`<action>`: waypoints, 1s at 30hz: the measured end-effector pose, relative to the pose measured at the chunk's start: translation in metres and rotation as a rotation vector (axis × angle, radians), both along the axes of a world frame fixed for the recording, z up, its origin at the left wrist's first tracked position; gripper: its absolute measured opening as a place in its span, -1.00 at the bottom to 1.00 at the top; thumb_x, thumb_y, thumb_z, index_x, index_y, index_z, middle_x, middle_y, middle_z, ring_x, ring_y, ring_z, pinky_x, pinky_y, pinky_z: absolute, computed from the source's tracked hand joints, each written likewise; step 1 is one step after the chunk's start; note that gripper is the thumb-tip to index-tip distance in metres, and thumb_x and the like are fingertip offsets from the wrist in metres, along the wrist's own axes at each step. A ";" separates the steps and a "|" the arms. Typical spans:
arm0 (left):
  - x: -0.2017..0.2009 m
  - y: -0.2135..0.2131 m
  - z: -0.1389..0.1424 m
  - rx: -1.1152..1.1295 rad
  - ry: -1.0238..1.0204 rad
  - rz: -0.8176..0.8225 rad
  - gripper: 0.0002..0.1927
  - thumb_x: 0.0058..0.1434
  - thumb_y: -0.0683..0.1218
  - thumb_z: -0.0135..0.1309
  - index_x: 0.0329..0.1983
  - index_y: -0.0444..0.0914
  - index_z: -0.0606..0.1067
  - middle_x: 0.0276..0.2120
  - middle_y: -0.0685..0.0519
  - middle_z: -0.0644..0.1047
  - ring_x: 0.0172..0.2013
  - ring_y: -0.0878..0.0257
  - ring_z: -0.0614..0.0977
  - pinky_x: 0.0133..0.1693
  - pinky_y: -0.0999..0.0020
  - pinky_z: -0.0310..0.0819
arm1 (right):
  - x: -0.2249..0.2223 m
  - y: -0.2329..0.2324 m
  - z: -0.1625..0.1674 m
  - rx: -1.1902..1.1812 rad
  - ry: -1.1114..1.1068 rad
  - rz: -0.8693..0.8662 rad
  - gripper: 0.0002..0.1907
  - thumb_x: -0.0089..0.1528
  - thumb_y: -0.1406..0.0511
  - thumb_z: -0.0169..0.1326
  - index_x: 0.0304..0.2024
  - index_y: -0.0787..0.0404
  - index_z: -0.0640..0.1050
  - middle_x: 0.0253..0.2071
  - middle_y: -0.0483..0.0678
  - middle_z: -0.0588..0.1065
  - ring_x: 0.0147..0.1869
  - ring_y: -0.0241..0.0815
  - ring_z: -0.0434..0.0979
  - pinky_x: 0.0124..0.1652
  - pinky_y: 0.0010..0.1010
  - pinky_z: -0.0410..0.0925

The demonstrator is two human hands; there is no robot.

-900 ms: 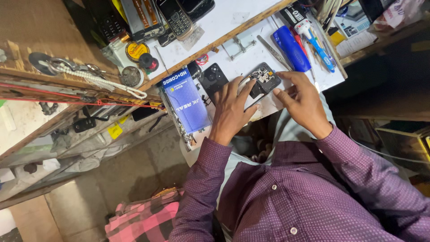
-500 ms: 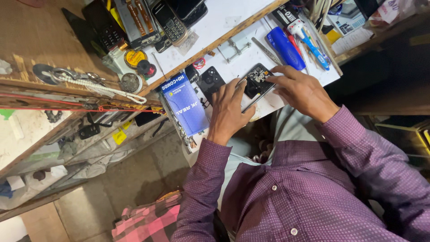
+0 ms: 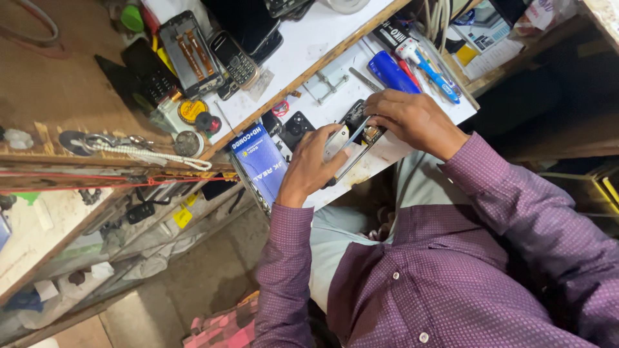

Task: The person opens the back of a smartphone at a repair workbench, pries out the old battery, and positions a new battery inside the phone. They then use a small screwdriver to tighten screws on the phone's internal frame while holding the phone steady.

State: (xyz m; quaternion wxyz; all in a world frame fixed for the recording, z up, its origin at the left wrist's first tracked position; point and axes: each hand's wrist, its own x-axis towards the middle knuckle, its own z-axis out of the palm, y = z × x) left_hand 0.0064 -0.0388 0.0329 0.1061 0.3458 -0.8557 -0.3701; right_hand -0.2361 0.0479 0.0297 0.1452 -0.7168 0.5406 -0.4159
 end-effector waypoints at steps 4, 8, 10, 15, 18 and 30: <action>0.004 -0.007 0.012 0.149 0.002 0.035 -0.49 0.27 0.02 0.13 0.24 -0.27 0.42 0.09 -0.19 0.57 0.13 -0.06 0.60 0.12 0.15 0.44 | -0.001 -0.012 -0.002 0.060 -0.029 0.024 -0.81 0.26 0.35 0.20 -0.10 0.30 0.59 -0.13 0.02 0.59 -0.08 0.04 0.62 -0.10 -0.25 0.45; 0.007 -0.009 0.014 0.204 0.096 0.078 -0.56 0.32 -0.02 0.08 0.22 -0.28 0.45 0.08 -0.17 0.62 0.15 0.01 0.65 0.08 0.20 0.51 | -0.001 -0.026 -0.003 0.068 -0.056 0.047 -0.84 0.28 0.33 0.19 -0.13 0.28 0.60 -0.19 0.05 0.58 -0.11 0.08 0.60 -0.14 -0.19 0.42; 0.007 -0.009 0.013 0.191 0.122 0.102 -0.59 0.35 -0.04 0.06 0.22 -0.29 0.46 0.08 -0.17 0.63 0.16 0.03 0.65 0.09 0.21 0.52 | -0.001 -0.035 -0.003 0.063 -0.068 0.069 -0.84 0.29 0.32 0.18 -0.13 0.28 0.60 -0.20 0.06 0.58 -0.11 0.10 0.59 -0.14 -0.16 0.41; 0.003 0.001 0.010 -0.184 0.276 0.208 -0.56 0.27 -0.11 0.17 0.20 -0.35 0.46 0.05 -0.21 0.59 0.06 -0.06 0.65 0.07 0.16 0.51 | -0.002 -0.052 -0.001 0.058 -0.121 0.124 -0.82 0.31 0.31 0.17 -0.12 0.30 0.62 -0.20 0.09 0.57 -0.10 0.10 0.60 -0.12 -0.16 0.41; -0.003 0.026 0.007 -0.771 0.345 0.385 -0.73 0.28 -0.13 0.20 0.02 -0.28 0.53 -0.14 -0.07 0.62 -0.11 0.02 0.65 0.00 0.09 0.45 | -0.005 -0.060 0.000 0.091 -0.120 0.159 -0.82 0.32 0.30 0.17 -0.13 0.30 0.63 -0.21 0.09 0.58 -0.11 0.10 0.60 -0.12 -0.16 0.42; -0.021 0.045 -0.025 -0.300 0.118 0.563 -0.80 0.28 -0.20 0.17 -0.02 -0.25 0.60 -0.23 -0.03 0.59 -0.25 0.07 0.70 -0.25 0.24 0.57 | -0.010 -0.069 -0.001 0.183 -0.141 0.104 -0.81 0.34 0.29 0.15 -0.09 0.29 0.62 -0.21 0.06 0.60 -0.17 0.00 0.63 -0.18 -0.23 0.43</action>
